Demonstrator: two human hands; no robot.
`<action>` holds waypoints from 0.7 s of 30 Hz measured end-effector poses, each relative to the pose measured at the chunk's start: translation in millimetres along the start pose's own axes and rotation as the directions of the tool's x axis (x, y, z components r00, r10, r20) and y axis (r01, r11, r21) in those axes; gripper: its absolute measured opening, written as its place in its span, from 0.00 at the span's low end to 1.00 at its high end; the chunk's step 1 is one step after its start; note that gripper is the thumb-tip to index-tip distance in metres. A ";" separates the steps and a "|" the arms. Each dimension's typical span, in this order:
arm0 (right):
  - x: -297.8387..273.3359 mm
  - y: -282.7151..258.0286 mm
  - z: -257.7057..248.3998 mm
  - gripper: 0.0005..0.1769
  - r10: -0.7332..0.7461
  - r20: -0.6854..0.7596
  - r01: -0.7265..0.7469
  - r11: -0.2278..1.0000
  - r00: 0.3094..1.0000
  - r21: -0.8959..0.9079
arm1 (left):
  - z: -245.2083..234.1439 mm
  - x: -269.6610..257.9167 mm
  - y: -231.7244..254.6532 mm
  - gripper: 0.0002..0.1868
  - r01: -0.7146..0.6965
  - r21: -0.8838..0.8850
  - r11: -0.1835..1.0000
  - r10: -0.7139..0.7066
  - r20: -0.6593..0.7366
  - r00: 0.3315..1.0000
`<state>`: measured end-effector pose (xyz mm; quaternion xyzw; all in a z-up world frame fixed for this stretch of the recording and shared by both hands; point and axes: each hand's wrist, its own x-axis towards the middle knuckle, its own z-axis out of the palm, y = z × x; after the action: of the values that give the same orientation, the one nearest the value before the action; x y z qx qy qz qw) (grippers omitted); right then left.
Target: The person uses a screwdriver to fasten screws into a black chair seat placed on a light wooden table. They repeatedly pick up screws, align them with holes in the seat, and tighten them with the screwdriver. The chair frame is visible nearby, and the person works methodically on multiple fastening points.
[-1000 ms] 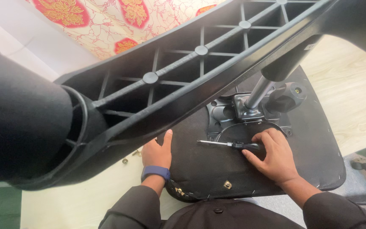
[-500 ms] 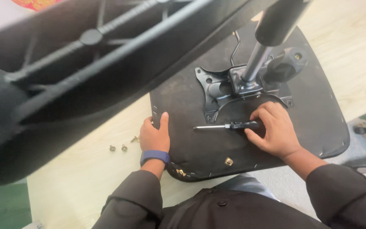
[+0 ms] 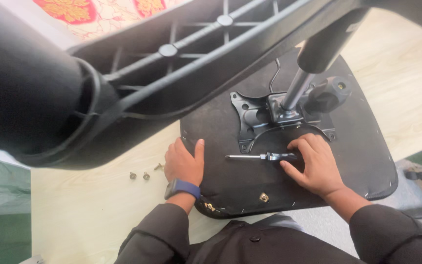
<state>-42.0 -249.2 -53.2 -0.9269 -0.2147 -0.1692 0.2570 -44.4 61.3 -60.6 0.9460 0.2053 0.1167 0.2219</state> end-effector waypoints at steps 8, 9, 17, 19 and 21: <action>0.2 2.3 2.4 0.19 0.020 -0.031 -0.019 0.999 0.999 0.044 | -3.6 -0.1 2.5 0.37 -0.675 0.129 0.726 0.686 -0.086 0.722; 0.5 3.3 2.8 0.18 0.035 -0.038 -0.033 0.998 0.999 0.057 | -3.4 1.8 2.6 0.37 -0.702 0.123 0.702 0.710 -0.045 0.702; 28.2 2.6 -6.2 0.18 0.242 -0.181 -0.209 0.960 0.953 0.185 | 0.1 3.8 2.7 0.39 -0.623 0.023 0.782 0.617 0.114 0.779; 45.9 -1.3 -13.4 0.23 0.294 -0.251 -0.230 0.940 0.922 0.254 | 2.6 3.6 2.9 0.38 -0.623 0.040 0.781 0.616 0.112 0.780; 64.7 -7.1 -21.1 0.29 0.302 -0.343 -0.180 0.922 0.889 0.343 | 4.3 3.9 1.9 0.37 -0.634 0.066 0.770 0.629 0.086 0.773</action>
<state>5.3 -235.1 -5.8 -0.8438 -0.0643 -0.2817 0.4522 -39.0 59.9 -63.0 0.9721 -0.1257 0.1471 0.1325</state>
